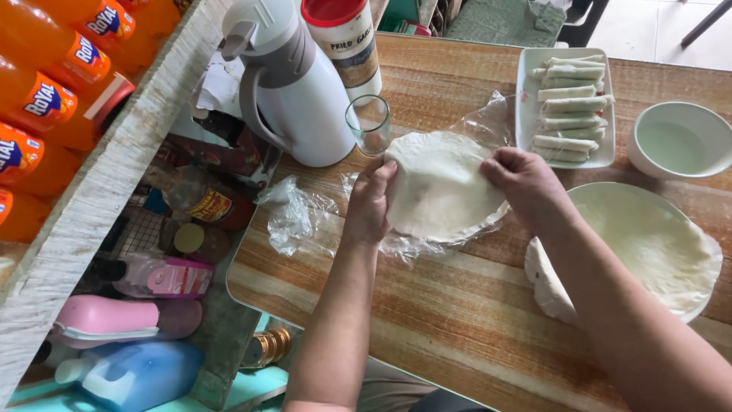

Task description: Separating thin spring roll wrappers from a stack.

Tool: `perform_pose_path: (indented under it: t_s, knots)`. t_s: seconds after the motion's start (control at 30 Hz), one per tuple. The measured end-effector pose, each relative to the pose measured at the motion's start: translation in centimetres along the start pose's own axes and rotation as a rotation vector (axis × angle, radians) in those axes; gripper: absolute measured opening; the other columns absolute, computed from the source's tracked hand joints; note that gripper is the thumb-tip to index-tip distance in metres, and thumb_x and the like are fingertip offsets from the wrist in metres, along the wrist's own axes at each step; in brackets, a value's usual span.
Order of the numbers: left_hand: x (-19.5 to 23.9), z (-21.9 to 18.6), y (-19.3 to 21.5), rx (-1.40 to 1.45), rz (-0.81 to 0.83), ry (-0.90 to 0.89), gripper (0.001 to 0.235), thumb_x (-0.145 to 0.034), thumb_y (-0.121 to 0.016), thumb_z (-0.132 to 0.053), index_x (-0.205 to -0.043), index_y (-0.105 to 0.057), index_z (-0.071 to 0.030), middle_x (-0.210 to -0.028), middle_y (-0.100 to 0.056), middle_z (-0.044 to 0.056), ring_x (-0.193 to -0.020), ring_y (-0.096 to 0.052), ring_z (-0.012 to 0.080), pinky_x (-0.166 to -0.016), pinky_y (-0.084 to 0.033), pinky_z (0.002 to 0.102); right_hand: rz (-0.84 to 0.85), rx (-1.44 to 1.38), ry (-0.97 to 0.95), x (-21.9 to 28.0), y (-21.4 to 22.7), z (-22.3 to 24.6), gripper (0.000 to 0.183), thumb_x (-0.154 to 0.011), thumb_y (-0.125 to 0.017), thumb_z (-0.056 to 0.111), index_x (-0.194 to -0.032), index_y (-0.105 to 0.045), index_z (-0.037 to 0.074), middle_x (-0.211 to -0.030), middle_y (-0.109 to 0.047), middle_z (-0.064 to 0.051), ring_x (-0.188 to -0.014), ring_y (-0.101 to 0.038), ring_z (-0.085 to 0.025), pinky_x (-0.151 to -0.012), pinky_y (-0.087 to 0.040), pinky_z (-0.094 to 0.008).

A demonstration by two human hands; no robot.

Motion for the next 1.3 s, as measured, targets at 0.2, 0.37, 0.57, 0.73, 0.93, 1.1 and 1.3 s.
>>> perform_pose_path:
  t_s: [0.2,0.37,0.57,0.73,0.93,1.1,1.3]
  knots:
    - [-0.9,-0.5,0.1,-1.023,-0.302,-0.094,0.023,-0.104,-0.060,-0.031,-0.107,-0.069,-0.010,-0.089,-0.075,0.006,-0.080,-0.074,0.0154,-0.070,-0.065,0.029,0.022,-0.142,-0.008,-0.2,0.7,1.0,0.029,-0.095,-0.066,0.012,-0.122,-0.065,0.002,-0.101,-0.070,-0.006,-0.090,-0.067,-0.016,-0.085,-0.057,-0.030]
    - [1.5,-1.5,-4.0,-1.377,-0.218,-0.656,0.031,-0.094,-0.075,-0.028,-0.114,-0.070,-0.005,-0.107,-0.073,0.015,-0.097,-0.071,0.0240,-0.085,-0.063,0.034,-0.134,0.002,-0.058,2.6,-0.2,3.9,0.038,-0.093,-0.067,0.007,-0.130,-0.061,0.003,-0.115,-0.070,-0.010,-0.103,-0.068,-0.019,-0.096,-0.057,-0.031]
    - [4.3,-3.1,-10.1,-1.179,0.156,-0.513,0.057,-0.081,-0.090,-0.036,-0.121,-0.062,-0.008,-0.116,-0.067,0.012,-0.107,-0.069,0.0252,-0.091,-0.061,0.037,-0.037,-0.248,0.118,3.9,-2.6,4.6,0.047,-0.098,-0.059,0.012,-0.143,-0.052,0.003,-0.131,-0.067,-0.014,-0.117,-0.067,-0.021,-0.106,-0.056,-0.032]
    - [3.6,-3.1,-11.6,-1.135,0.067,-0.694,0.070,-0.084,-0.084,-0.036,-0.134,-0.047,-0.004,-0.125,-0.057,0.016,-0.112,-0.064,0.0275,-0.088,-0.061,0.035,0.070,-0.115,0.375,6.5,-3.2,10.0,0.056,-0.103,-0.053,0.016,-0.156,-0.039,0.005,-0.146,-0.058,-0.016,-0.131,-0.059,-0.026,-0.112,-0.048,-0.037]
    - [0.2,-0.6,-7.8,-0.061,0.091,-0.262,0.046,-0.108,-0.072,-0.026,-0.132,-0.046,0.004,-0.118,-0.056,0.015,-0.103,-0.057,0.0221,-0.085,-0.054,0.037,0.280,0.119,0.685,5.8,-4.2,12.1,0.057,-0.108,-0.048,0.021,-0.161,-0.031,0.009,-0.157,-0.052,-0.014,-0.141,-0.054,-0.027,-0.117,-0.047,-0.039]
    - [0.4,3.6,-1.1,-0.149,-0.341,0.216,0.029,-0.102,-0.054,-0.018,-0.117,-0.064,0.004,-0.108,-0.071,0.017,-0.095,-0.071,0.0247,-0.084,-0.063,0.035,0.009,0.537,0.396,4.7,-4.2,6.7,0.040,-0.097,-0.065,0.021,-0.137,-0.064,0.017,-0.139,-0.069,-0.010,-0.126,-0.068,-0.025,-0.111,-0.053,-0.037]
    - [2.6,1.6,-1.9,-0.191,-0.189,0.194,0.024,-0.102,-0.056,-0.020,-0.110,-0.071,-0.003,-0.102,-0.074,0.013,-0.090,-0.072,0.0218,-0.080,-0.064,0.035,-0.114,0.461,0.207,4.7,-1.6,5.3,0.052,-0.093,-0.071,0.023,-0.143,-0.056,0.015,-0.143,-0.060,-0.015,-0.134,-0.057,-0.029,-0.112,-0.047,-0.042]
Point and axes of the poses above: each hand's wrist, its own x-axis away from the middle knuckle, its own y-axis out of the back of the hand, z = x × y, the point moved 5 cm from there along -x, towards the middle knuckle
